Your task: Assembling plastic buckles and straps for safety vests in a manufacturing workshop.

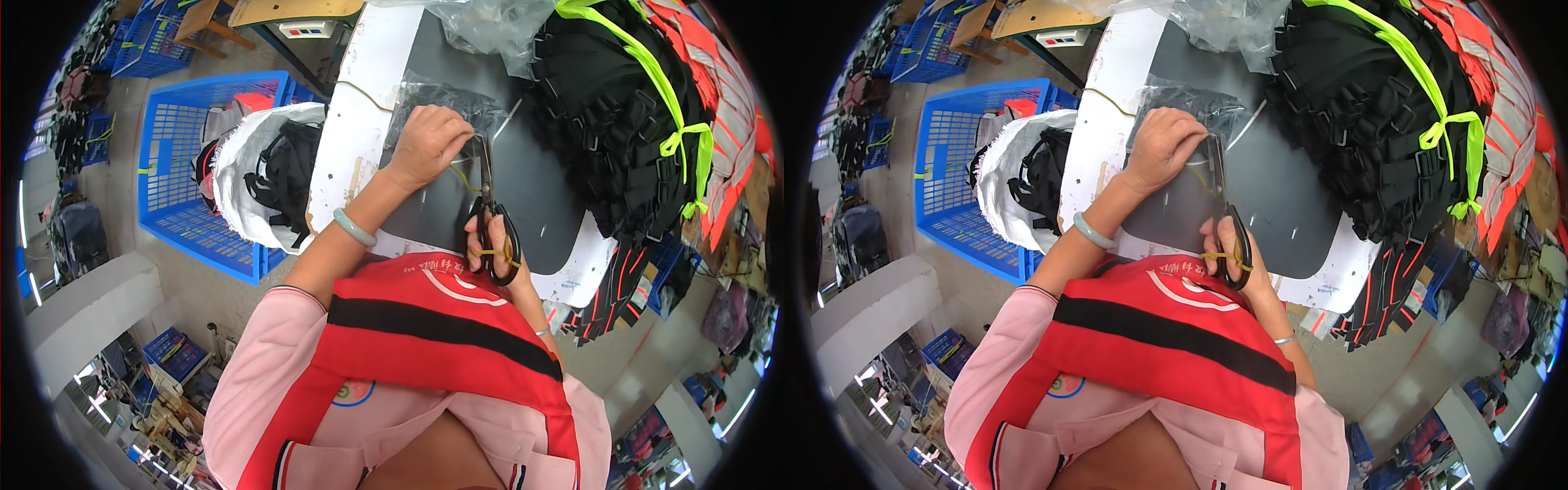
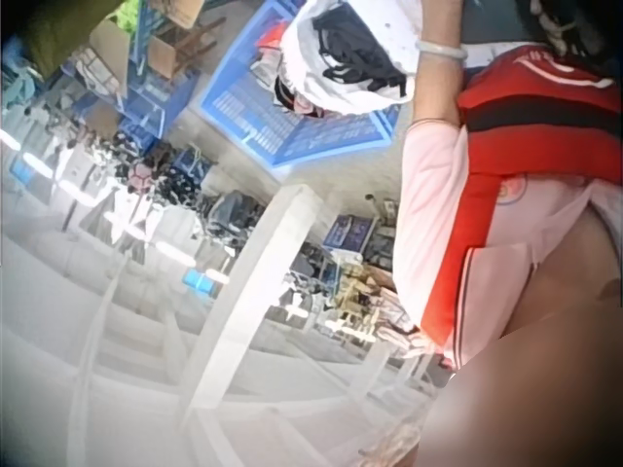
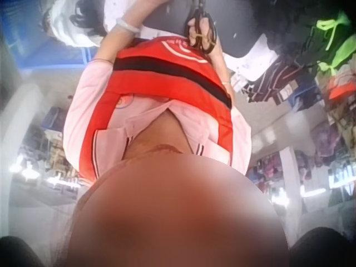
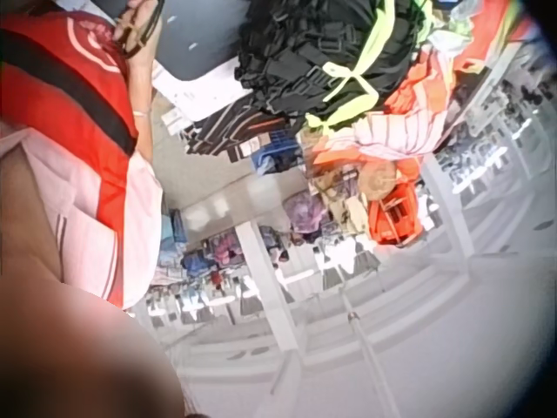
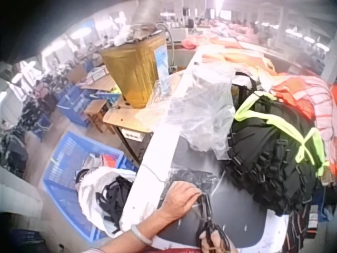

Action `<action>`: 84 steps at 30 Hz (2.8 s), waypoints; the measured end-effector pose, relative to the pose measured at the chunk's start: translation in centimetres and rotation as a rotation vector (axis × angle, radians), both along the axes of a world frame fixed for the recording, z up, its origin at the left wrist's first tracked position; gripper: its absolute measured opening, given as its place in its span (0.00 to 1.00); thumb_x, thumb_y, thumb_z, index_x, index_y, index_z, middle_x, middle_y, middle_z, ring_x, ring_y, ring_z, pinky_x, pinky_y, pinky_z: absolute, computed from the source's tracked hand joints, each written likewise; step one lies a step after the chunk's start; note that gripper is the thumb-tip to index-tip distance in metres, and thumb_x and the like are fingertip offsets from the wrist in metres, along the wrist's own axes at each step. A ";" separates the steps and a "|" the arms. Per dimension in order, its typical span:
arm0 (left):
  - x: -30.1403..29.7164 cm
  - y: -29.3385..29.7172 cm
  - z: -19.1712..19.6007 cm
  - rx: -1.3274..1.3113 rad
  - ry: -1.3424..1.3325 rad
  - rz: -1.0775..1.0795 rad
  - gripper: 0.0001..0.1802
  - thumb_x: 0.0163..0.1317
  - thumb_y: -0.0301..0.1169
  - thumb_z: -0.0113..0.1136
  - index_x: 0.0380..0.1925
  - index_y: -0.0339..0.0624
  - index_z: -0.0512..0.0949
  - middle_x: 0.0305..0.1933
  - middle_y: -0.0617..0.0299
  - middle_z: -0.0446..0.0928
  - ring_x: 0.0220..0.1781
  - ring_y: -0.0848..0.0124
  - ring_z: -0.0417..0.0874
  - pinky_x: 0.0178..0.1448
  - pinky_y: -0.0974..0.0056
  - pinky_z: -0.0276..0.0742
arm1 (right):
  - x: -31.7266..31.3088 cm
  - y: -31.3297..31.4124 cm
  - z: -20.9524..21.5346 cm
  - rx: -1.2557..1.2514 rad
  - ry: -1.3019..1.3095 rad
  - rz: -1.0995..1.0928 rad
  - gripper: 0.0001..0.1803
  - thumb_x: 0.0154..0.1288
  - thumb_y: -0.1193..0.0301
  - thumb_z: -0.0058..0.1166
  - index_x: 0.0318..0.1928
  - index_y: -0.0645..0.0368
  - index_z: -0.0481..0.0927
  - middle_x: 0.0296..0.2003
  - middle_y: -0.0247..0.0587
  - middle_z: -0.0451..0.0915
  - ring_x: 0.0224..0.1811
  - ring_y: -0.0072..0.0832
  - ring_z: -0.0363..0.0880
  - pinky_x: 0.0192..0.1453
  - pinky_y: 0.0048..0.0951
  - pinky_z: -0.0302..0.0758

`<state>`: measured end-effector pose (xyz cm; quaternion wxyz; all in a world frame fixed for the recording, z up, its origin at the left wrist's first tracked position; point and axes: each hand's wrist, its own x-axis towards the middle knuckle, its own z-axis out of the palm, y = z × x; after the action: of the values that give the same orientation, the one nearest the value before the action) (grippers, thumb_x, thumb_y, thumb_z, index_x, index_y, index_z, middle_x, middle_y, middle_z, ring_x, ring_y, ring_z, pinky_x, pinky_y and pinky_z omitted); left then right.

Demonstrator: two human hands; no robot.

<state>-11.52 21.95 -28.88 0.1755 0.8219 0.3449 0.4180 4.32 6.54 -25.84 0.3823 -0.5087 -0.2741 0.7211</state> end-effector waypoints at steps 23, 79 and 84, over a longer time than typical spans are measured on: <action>-0.6 -1.7 -0.2 0.037 0.080 -0.290 0.08 0.49 0.26 0.61 0.32 0.46 0.77 0.34 0.65 0.75 0.41 0.65 0.76 0.47 0.60 0.67 | -0.6 3.5 0.4 -0.079 -0.197 -0.222 0.31 0.67 0.43 0.42 0.31 0.64 0.72 0.11 0.33 0.66 0.10 0.21 0.63 0.15 0.23 0.60; 1.2 -7.4 1.8 -0.345 0.012 0.020 0.04 0.56 0.23 0.58 0.32 0.39 0.74 0.32 0.56 0.73 0.31 0.57 0.78 0.33 0.60 0.73 | 6.5 2.2 1.4 -0.168 -0.120 0.175 0.30 0.69 0.43 0.40 0.35 0.61 0.73 0.15 0.29 0.65 0.13 0.18 0.62 0.18 0.20 0.62; 0.7 -6.9 1.9 -0.312 0.009 -0.103 0.04 0.57 0.23 0.57 0.33 0.38 0.73 0.33 0.55 0.72 0.33 0.56 0.77 0.36 0.59 0.73 | 8.8 6.2 2.6 -0.069 -0.314 0.437 0.35 0.64 0.40 0.45 0.28 0.65 0.75 0.14 0.31 0.67 0.12 0.18 0.63 0.18 0.20 0.61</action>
<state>-10.82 15.00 -27.02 0.3205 0.8031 0.3638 0.3464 13.10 12.70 -23.23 0.1529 -0.5558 -0.4085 0.7077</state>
